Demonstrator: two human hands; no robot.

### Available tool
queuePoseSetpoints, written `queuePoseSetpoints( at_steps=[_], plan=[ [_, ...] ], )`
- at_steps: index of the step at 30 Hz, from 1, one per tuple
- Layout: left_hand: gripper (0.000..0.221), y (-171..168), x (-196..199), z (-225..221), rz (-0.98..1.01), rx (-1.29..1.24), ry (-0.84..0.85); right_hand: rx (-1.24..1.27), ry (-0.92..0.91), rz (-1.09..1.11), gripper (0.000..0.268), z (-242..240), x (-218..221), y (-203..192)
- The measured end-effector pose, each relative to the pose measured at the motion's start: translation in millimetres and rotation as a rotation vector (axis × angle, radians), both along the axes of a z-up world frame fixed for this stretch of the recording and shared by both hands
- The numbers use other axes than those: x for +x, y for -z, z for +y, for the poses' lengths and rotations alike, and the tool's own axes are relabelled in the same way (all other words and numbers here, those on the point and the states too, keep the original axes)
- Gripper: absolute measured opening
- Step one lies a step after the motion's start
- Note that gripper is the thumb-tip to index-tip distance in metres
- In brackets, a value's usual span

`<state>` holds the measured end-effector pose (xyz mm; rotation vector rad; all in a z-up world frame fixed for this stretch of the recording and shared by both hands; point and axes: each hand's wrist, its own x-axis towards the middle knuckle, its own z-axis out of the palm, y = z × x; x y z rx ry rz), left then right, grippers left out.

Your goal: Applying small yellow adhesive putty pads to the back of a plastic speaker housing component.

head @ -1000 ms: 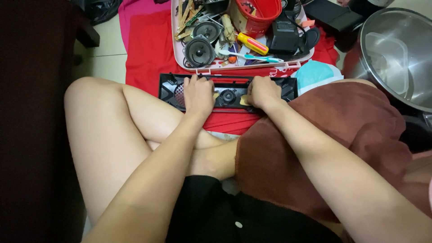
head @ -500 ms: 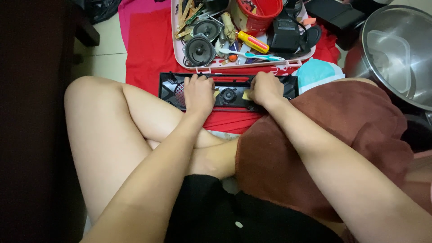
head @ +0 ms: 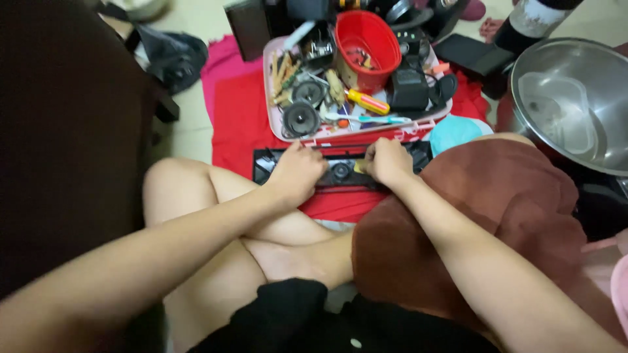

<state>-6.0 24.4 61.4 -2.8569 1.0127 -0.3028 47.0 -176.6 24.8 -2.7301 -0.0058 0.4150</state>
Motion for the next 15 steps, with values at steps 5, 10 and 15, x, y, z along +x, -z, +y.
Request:
queuePoseSetpoints(
  at_steps=[5,10,15],
  plan=[
    [0.016,-57.1,8.6,57.8,0.081,0.069,0.343,-0.011,-0.030,0.024,0.010,7.0,-11.5,-18.6],
    [0.014,-127.9,1.8,106.0,0.039,0.212,0.442,0.000,0.019,0.040,0.012,9.9,-9.9,-27.2],
    [0.025,-172.4,-6.1,119.8,0.049,0.355,0.594,-0.040,0.031,0.110,0.012,11.0,-12.6,-34.4]
  ],
)
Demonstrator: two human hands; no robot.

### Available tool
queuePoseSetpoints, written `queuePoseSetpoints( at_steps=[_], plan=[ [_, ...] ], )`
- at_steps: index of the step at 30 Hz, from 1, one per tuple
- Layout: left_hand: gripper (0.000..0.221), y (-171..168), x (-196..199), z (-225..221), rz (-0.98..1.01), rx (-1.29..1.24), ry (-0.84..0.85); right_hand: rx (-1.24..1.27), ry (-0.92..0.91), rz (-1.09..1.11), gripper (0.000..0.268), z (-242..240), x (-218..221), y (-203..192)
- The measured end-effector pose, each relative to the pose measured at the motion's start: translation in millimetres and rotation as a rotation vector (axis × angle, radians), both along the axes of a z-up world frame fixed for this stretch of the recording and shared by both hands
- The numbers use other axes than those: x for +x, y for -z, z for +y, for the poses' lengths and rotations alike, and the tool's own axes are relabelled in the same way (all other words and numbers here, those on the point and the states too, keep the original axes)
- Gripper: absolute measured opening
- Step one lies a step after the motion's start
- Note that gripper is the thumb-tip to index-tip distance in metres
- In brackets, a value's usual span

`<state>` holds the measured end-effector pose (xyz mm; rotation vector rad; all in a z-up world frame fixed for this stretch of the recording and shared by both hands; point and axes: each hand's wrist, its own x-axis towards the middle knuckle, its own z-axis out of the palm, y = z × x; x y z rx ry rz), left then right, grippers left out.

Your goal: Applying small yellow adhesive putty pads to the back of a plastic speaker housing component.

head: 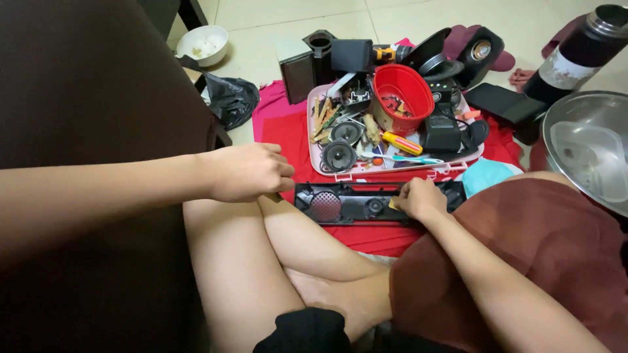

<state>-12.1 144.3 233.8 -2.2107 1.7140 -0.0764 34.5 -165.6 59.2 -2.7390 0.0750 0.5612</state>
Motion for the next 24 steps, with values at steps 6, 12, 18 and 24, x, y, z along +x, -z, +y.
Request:
queuePoseSetpoints(
  at_steps=[6,12,18,24],
  plan=[
    [0.021,-37.0,-8.8,-0.1,-0.041,0.019,0.040,0.033,0.045,-0.015,0.010,-3.2,10.6,11.9],
    [0.013,-50.8,-8.6,9.2,0.010,0.010,0.006,0.036,0.040,-0.023,0.011,-3.9,14.2,27.7],
    [0.022,-31.2,24.0,0.7,0.023,-0.049,0.055,0.015,0.030,-0.029,0.008,-1.2,19.5,33.8],
    [0.023,-12.8,47.1,-6.5,0.035,-0.062,0.080,-0.014,0.052,-0.048,0.014,8.7,8.6,7.5]
  ],
)
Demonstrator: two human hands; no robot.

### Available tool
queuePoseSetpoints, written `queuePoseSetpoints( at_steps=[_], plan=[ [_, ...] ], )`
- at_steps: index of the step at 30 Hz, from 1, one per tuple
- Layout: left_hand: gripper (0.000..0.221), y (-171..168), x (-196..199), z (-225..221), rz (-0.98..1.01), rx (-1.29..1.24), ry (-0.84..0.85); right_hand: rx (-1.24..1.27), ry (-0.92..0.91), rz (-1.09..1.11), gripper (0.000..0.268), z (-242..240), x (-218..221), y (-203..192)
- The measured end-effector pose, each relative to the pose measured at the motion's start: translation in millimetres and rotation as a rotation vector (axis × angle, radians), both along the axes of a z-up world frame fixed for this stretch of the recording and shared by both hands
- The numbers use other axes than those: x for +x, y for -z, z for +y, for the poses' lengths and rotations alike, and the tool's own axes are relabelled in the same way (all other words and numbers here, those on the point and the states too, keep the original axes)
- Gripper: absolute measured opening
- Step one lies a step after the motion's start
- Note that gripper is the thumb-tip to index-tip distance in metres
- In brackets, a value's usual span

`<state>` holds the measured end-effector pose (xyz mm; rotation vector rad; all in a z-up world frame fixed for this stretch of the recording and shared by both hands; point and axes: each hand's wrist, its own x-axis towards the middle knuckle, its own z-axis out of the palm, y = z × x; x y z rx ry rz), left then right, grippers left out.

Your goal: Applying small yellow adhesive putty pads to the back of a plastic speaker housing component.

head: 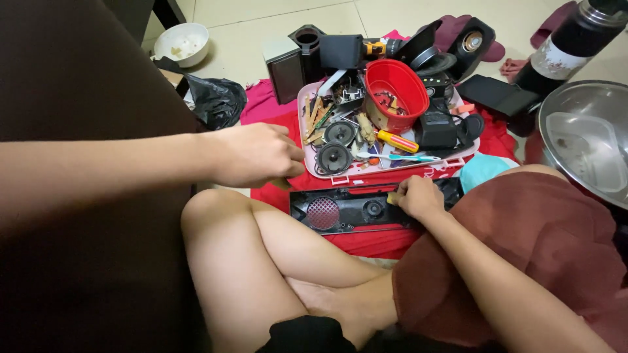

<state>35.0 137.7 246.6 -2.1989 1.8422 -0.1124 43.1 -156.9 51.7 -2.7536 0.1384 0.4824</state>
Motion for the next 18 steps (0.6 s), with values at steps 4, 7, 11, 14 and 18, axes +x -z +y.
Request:
queuePoseSetpoints(
  at_steps=[4,7,11,14,18],
  plan=[
    [0.017,4.6,-7.4,-4.2,0.046,0.022,0.011,-0.083,-0.085,-0.123,0.016,10.0,0.6,-13.4],
    [0.012,8.4,-9.1,-3.7,0.052,0.093,-0.012,-0.285,-0.316,-0.384,0.016,4.4,4.5,10.5],
    [0.013,16.2,-6.7,-0.3,0.048,0.141,-0.018,-0.298,-0.358,-0.206,0.018,-18.1,31.4,60.0],
    [0.014,20.5,-5.7,-1.5,0.045,0.161,-0.015,-0.219,-0.367,-0.145,0.017,-25.5,43.3,75.6],
    [0.012,24.4,-4.5,-0.4,0.065,0.145,-0.016,-0.076,-0.423,-0.183,0.007,-34.1,57.7,93.4]
  ],
)
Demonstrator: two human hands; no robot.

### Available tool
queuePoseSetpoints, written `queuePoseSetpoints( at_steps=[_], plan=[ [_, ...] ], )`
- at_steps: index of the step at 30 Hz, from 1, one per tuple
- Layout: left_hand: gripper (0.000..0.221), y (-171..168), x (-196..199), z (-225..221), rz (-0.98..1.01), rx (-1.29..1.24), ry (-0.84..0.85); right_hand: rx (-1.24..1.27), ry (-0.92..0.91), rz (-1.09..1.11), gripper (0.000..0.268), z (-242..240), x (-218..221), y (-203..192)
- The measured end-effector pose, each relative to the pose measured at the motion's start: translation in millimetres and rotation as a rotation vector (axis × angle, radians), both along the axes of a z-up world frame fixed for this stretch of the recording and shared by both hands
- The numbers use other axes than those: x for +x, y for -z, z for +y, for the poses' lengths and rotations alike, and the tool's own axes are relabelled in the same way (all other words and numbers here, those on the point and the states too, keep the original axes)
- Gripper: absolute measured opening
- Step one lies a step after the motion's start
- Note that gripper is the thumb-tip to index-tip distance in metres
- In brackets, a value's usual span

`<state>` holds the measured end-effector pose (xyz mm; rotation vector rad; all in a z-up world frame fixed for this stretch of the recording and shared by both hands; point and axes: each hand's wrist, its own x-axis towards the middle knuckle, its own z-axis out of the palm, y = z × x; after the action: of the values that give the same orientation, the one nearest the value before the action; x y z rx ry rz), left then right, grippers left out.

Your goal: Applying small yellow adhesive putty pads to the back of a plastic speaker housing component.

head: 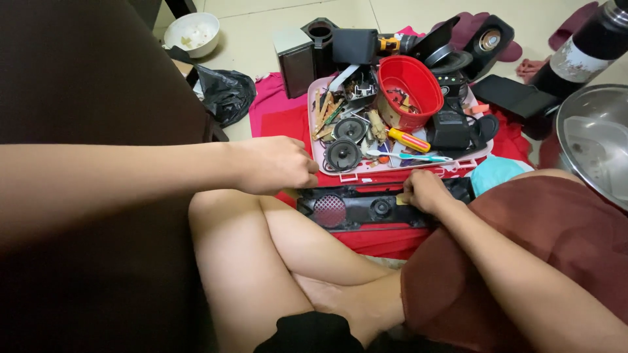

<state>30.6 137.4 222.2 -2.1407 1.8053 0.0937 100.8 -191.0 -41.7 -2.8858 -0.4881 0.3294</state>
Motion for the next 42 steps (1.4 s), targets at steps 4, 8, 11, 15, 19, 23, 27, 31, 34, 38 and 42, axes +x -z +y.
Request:
queuePoseSetpoints(
  at_steps=[4,8,11,15,19,23,27,31,34,38,42],
  plan=[
    [0.015,-21.5,-11.0,-0.2,-0.052,0.017,0.043,0.143,-0.077,-0.056,0.011,3.3,-4.7,-17.5],
    [0.010,-58.5,-29.0,10.0,-0.101,-0.027,-0.041,0.205,-0.120,-0.149,0.012,5.5,-5.2,-15.9],
    [0.017,-66.5,-32.9,22.0,-0.159,-0.016,-0.072,0.217,-0.114,-0.186,0.011,9.3,-3.4,-18.5],
    [0.023,-72.4,-19.3,22.1,-0.118,0.029,-0.079,0.326,-0.128,-0.245,0.010,8.1,-14.3,-37.1],
    [0.025,-55.5,9.3,13.3,-0.092,0.007,-0.051,0.379,-0.107,-0.294,0.012,10.9,-24.6,-57.9],
    [0.026,-22.0,39.7,-1.9,-0.084,-0.025,-0.047,0.403,-0.117,-0.367,0.013,12.2,-14.9,-69.1],
    [0.024,16.5,51.4,-15.7,-0.015,-0.059,-0.127,0.337,-0.162,-0.345,0.016,15.0,14.9,-87.4],
    [0.021,34.3,44.3,-26.6,0.012,-0.065,-0.207,0.426,-0.192,-0.187,0.017,23.8,33.7,-120.7],
    [0.022,36.0,36.1,-27.3,0.081,-0.123,-0.249,0.397,-0.264,-0.030,0.017,32.4,39.0,-141.5],
    [0.022,-1.8,8.9,-13.4,0.140,-0.070,-0.266,0.178,-0.301,0.192,0.020,43.7,12.7,-172.3],
    [0.021,-34.9,-17.3,10.1,0.084,0.041,-0.297,0.185,-0.237,0.361,0.025,34.6,-6.8,-152.4]
  ],
)
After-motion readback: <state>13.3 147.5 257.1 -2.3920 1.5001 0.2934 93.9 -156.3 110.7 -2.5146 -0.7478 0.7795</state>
